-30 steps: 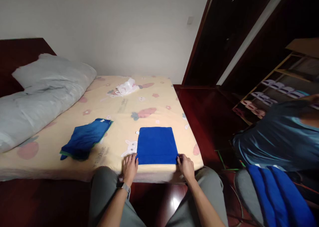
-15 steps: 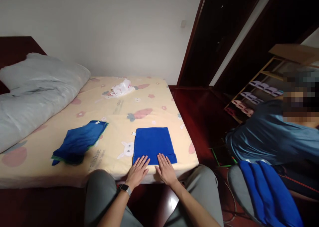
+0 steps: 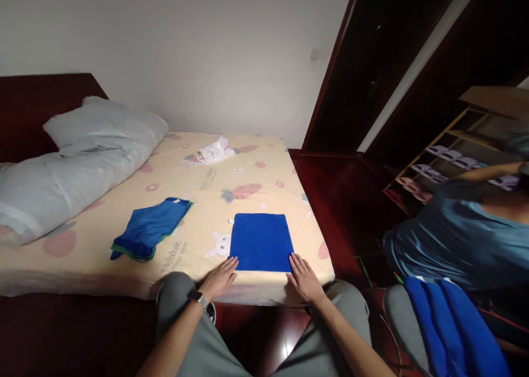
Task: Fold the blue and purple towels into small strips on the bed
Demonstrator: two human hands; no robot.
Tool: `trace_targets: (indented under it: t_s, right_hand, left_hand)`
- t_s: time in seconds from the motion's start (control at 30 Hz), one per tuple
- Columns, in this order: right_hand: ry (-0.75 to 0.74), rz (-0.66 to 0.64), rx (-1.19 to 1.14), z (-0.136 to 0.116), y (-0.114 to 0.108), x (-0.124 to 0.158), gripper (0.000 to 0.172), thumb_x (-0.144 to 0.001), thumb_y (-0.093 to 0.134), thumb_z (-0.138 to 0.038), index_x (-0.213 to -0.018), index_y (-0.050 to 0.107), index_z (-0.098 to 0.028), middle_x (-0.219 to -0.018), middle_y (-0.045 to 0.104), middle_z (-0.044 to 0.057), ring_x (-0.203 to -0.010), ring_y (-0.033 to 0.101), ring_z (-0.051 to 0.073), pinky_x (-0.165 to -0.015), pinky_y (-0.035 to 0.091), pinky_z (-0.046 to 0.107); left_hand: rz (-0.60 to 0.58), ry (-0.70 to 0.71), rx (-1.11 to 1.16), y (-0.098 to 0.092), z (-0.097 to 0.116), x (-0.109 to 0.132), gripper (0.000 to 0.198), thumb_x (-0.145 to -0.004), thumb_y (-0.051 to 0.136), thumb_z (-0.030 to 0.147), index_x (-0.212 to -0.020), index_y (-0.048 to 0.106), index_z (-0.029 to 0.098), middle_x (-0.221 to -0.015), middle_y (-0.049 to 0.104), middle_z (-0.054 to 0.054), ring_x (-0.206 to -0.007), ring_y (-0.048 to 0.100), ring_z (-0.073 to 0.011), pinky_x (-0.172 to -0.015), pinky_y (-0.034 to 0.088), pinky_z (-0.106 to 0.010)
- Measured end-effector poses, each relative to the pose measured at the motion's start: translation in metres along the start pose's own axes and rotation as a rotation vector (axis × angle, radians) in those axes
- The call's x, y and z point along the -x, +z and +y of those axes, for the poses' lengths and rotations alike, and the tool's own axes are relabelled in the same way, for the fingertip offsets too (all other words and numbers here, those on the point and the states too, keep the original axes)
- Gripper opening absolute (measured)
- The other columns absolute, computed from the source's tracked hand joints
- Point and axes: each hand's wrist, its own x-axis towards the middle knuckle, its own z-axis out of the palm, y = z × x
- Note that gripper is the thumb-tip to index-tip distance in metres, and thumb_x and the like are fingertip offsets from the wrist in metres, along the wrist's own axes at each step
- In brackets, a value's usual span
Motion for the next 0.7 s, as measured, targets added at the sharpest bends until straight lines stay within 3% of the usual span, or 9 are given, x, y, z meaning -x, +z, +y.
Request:
trace_targets:
  t_s: [0.1, 0.23, 0.43, 0.53, 0.7]
  right_hand:
    - [-0.016, 0.024, 0.01, 0.0, -0.006, 0.002, 0.052, -0.097, 0.046, -0.032, -0.146, 0.046, -0.014, -0.154, 0.041, 0.013, -0.141, 0.039, 0.031, -0.116, 0.033, 0.05]
    - [-0.034, 0.027, -0.079, 0.002, -0.004, 0.0, 0.05, -0.091, 0.051, -0.021, -0.14, 0.053, -0.014, -0.138, 0.058, 0.015, -0.124, 0.055, 0.029, -0.11, 0.043, 0.047]
    - [0.036, 0.044, -0.29, 0.016, 0.005, -0.006, 0.049, -0.085, 0.049, -0.012, -0.134, 0.058, -0.017, -0.131, 0.063, 0.013, -0.119, 0.06, 0.026, -0.106, 0.049, 0.045]
    - [0.14, 0.052, -0.448, 0.018, 0.004, -0.009, 0.045, -0.087, 0.047, -0.016, -0.13, 0.06, -0.018, -0.129, 0.065, 0.012, -0.119, 0.061, 0.026, -0.107, 0.048, 0.046]
    - [0.443, 0.085, -0.731, 0.018, 0.003, -0.015, 0.038, -0.096, 0.043, -0.039, -0.122, 0.063, -0.02, -0.12, 0.069, 0.011, -0.111, 0.066, 0.026, -0.099, 0.054, 0.044]
  left_hand:
    - [0.067, -0.051, 0.036, -0.005, -0.003, -0.002, 0.044, -0.097, 0.043, 0.026, -0.14, 0.052, 0.029, -0.143, 0.056, -0.003, -0.134, 0.049, -0.0188, -0.113, 0.041, -0.04]
    - [0.125, -0.093, 0.043, -0.002, -0.004, -0.008, 0.048, -0.088, 0.048, 0.014, -0.133, 0.058, 0.028, -0.135, 0.061, -0.004, -0.127, 0.053, -0.0203, -0.109, 0.046, -0.04]
    - [0.15, -0.095, 0.054, 0.001, -0.007, -0.015, 0.051, -0.083, 0.047, 0.008, -0.129, 0.061, 0.027, -0.129, 0.064, -0.005, -0.121, 0.056, -0.0204, -0.106, 0.048, -0.041]
    - [0.162, -0.121, 0.102, 0.0, -0.01, -0.016, 0.046, -0.087, 0.049, 0.013, -0.13, 0.06, 0.027, -0.13, 0.064, -0.005, -0.121, 0.057, -0.0207, -0.106, 0.049, -0.042]
    - [0.209, -0.211, 0.217, 0.002, -0.017, -0.018, 0.031, -0.095, 0.047, 0.028, -0.122, 0.063, 0.028, -0.121, 0.069, -0.005, -0.113, 0.063, -0.0212, -0.101, 0.053, -0.042]
